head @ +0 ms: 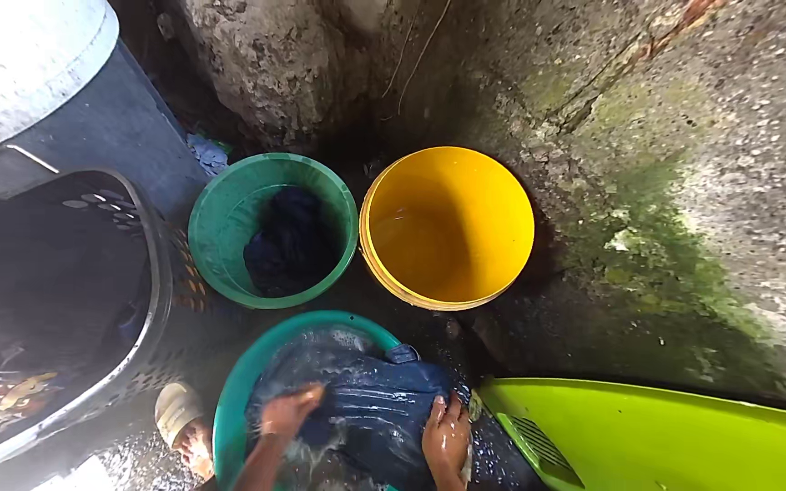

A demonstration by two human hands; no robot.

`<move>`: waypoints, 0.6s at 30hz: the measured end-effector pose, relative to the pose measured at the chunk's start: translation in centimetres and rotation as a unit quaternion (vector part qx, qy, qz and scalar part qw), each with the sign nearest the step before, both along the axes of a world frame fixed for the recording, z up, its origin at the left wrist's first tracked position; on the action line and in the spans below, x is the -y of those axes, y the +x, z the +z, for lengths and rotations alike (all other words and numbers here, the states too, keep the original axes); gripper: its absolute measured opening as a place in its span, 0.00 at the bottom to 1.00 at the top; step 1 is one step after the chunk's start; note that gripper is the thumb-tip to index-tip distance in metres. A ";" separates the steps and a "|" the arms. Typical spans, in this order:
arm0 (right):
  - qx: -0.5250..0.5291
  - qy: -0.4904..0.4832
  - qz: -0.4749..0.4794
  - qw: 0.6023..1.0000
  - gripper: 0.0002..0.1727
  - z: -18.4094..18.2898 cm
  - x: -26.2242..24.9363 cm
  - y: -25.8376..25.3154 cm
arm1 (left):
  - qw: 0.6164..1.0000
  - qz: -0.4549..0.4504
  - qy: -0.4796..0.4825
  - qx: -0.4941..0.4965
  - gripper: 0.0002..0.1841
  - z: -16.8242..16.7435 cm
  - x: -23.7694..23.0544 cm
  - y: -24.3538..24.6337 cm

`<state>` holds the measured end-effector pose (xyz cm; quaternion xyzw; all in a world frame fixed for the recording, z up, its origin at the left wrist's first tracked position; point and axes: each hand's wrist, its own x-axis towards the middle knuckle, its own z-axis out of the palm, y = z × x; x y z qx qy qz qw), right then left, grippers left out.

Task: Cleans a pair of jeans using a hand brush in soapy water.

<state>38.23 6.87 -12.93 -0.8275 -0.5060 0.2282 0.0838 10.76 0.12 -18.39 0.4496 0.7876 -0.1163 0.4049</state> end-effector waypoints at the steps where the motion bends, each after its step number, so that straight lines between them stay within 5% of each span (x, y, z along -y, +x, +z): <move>1: 0.002 -0.001 -0.002 1.000 0.31 -0.1 0.1 -0.1 | 0.999 0.026 -0.032 -0.022 0.34 0.1 0.3 -2.2; 5: 0.002 0.007 0.001 1.000 0.30 0.0 0.0 -0.2 | 0.995 0.105 0.002 0.005 0.36 4.6 -2.6 3.7; 8: -0.008 0.009 0.008 1.000 0.31 0.0 0.3 -0.3 | 0.988 0.057 0.107 0.097 0.34 5.7 -2.6 11.0; 13: -0.012 0.010 -0.009 1.000 0.32 0.1 0.1 -0.1 | 0.994 0.030 -0.098 -0.029 0.37 0.6 1.6 0.5; 18: -0.089 0.037 -0.128 0.987 0.47 0.2 -0.2 0.0 | 0.987 0.118 -0.100 0.034 0.39 4.6 0.2 -3.7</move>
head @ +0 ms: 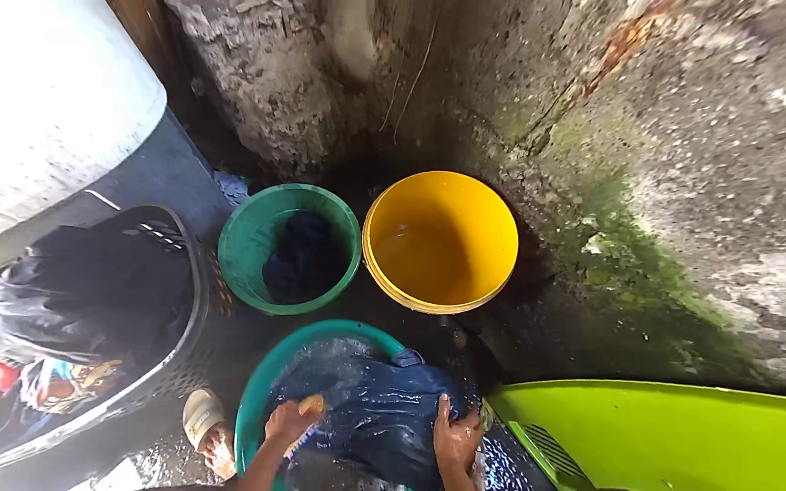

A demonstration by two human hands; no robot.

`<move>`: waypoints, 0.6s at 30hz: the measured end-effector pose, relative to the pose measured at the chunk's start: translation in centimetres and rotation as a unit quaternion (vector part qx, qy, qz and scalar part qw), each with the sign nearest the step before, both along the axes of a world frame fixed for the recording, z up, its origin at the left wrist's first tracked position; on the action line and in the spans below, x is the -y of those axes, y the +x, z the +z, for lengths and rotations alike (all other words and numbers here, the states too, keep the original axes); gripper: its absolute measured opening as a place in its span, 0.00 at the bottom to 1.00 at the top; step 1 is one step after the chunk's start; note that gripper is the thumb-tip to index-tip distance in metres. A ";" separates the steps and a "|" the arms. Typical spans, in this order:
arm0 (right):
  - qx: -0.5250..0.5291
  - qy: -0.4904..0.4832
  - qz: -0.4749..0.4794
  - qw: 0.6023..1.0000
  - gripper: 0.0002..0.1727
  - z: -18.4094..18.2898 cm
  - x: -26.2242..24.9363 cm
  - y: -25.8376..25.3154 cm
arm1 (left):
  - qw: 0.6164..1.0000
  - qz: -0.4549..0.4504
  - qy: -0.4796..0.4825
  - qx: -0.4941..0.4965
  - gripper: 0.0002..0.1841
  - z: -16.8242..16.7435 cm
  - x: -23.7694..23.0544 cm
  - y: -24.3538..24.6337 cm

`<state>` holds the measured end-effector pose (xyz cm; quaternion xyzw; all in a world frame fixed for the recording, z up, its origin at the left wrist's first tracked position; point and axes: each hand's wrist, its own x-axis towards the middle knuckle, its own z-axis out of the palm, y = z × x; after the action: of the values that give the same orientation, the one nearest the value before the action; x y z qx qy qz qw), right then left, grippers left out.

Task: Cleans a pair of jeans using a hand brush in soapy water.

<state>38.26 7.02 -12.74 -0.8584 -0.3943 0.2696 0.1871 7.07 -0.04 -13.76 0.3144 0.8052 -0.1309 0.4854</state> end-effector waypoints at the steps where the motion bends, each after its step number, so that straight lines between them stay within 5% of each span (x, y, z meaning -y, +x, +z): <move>1: -0.012 0.009 -0.013 1.000 0.49 -0.1 0.0 0.0 | 0.999 -0.015 0.024 0.028 0.38 1.6 -0.5 -0.7; 6: -0.020 -0.008 -0.001 1.000 0.41 2.8 -0.4 0.0 | 0.982 -0.152 0.110 0.024 0.33 15.0 -2.3 -3.5; 9: -0.050 0.050 0.067 0.995 0.31 6.5 0.2 -2.1 | 0.968 -0.148 0.200 0.008 0.30 21.9 -0.6 -6.2; 14: -0.204 0.222 0.145 0.943 0.13 15.2 2.0 -7.1 | 0.949 -0.018 0.315 -0.011 0.31 24.4 0.9 -8.9; 18: -0.251 0.312 0.149 0.904 0.06 25.2 3.2 -9.2 | 0.940 -0.038 0.338 0.012 0.30 23.9 0.0 -8.8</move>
<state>29.11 3.87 12.45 -0.5916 -0.5213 0.3638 0.4959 -1.70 0.01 10.16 0.4917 0.7836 0.1346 0.3551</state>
